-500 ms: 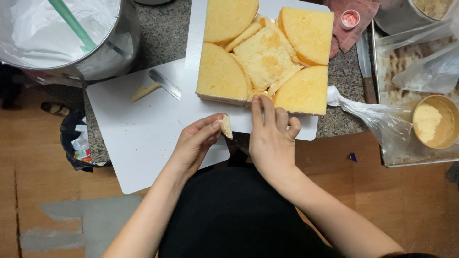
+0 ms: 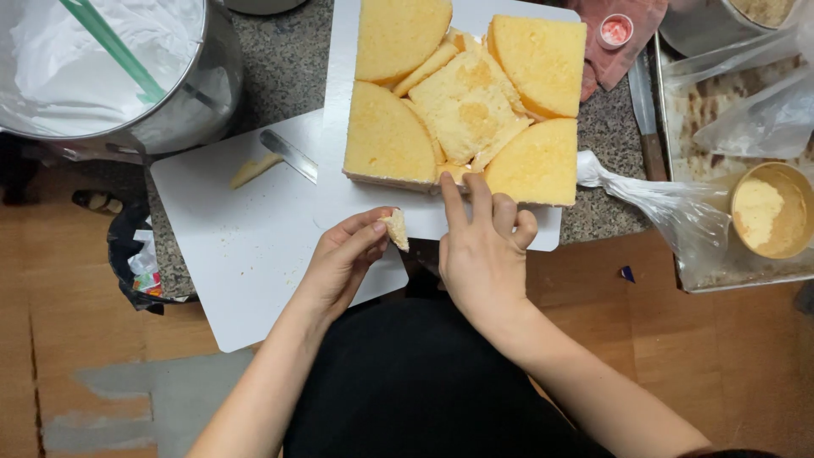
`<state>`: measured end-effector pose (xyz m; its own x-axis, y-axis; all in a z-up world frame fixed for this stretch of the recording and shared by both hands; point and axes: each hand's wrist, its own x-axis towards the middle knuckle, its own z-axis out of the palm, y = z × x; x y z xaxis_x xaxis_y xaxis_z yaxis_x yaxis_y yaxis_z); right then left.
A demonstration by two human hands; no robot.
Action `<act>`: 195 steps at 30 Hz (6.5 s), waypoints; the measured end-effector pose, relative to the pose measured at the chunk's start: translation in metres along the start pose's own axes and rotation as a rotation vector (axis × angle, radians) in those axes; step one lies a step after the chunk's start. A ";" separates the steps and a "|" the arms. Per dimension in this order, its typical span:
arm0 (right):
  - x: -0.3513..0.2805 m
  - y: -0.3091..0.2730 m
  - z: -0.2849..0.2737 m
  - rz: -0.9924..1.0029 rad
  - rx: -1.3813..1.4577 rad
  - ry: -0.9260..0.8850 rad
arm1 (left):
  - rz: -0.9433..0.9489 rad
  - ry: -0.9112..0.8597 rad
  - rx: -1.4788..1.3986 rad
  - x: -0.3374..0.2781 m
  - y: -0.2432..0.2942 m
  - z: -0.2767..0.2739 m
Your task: The person places sponge cake pieces onto a cream-covered cake base on a white board, fitting pieces together to form the top layer. They then wipe the board with a cloth, and finally scoop a powdery cream mixture from a round tin using a spatula.
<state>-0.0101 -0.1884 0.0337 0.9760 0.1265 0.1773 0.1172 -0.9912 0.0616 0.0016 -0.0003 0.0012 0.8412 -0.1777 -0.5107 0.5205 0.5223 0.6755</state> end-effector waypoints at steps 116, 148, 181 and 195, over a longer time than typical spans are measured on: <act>0.058 0.156 0.018 0.878 2.128 0.703 | 0.337 0.269 0.374 0.002 0.096 0.039; 0.044 0.182 0.101 1.299 2.731 0.528 | 0.707 -0.090 1.620 0.143 0.033 0.168; 0.044 0.183 0.100 1.294 2.717 0.544 | 0.977 -0.422 1.937 0.093 0.047 0.166; 0.050 0.171 0.029 1.005 2.392 0.721 | 1.097 0.364 1.441 0.030 0.114 0.036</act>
<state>0.0643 -0.3530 0.0249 0.7509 -0.5531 -0.3609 0.2991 0.7720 -0.5609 0.0910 0.0240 0.0817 0.8799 -0.0222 0.4747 -0.3005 -0.7998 0.5196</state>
